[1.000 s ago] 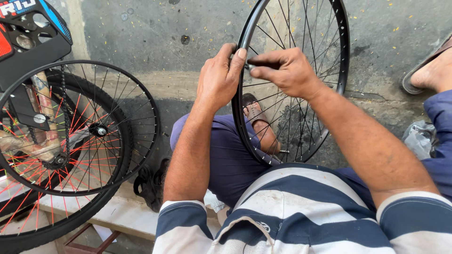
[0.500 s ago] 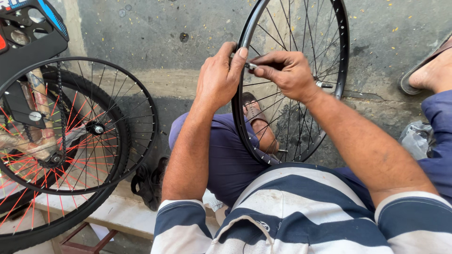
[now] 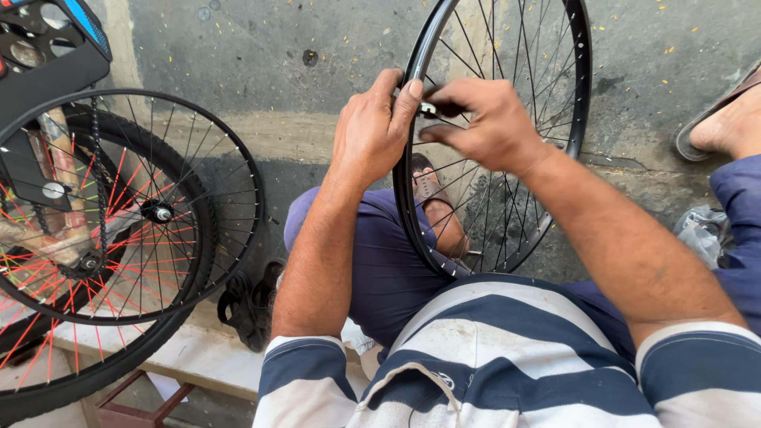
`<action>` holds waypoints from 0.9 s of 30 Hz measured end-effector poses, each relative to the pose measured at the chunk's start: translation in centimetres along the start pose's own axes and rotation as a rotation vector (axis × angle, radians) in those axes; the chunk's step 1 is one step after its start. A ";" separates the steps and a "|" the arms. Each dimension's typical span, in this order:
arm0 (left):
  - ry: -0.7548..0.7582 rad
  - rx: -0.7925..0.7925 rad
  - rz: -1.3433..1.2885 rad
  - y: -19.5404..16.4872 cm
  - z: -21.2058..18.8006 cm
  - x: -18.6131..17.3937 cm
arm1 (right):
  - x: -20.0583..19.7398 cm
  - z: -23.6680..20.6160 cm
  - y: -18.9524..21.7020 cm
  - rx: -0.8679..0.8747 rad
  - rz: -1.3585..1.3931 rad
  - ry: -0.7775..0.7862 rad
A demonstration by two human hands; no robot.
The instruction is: The person sits on the ground with a bicycle wheel resting across their lap and uses a small spoke wrench to turn spoke nipples around the rim, working section by section. They rotate the wheel to reach different spokes and briefly set the wheel down before resuming spoke adjustments.
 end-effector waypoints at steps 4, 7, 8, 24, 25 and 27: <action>-0.031 0.014 0.074 0.1 0.0 0.3 | 1.2 1.0 2.7 -0.263 -0.488 -0.171; -0.036 0.023 0.063 0.1 0.0 0.6 | 2.2 0.9 3.8 -0.437 -0.658 -0.292; -0.037 0.030 0.048 0.2 0.0 0.6 | 2.3 0.7 3.8 -0.427 -0.659 -0.284; -0.069 0.208 0.075 1.1 -1.6 1.2 | 0.2 1.2 -4.9 0.448 0.813 0.613; -0.080 0.218 0.080 1.5 -1.7 1.2 | 0.4 1.3 -4.8 0.399 0.825 0.590; -0.130 0.263 0.100 2.1 -1.8 1.4 | 1.0 1.0 -3.9 0.314 0.614 0.536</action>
Point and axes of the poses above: each hand's wrist, its own z-axis towards the middle knuckle, its own x-axis out of the palm, y = z × x, the point moved 3 cm from there along z, towards the middle knuckle, and after that the axes turned 1 degree about -x, right-handed, at the moved point
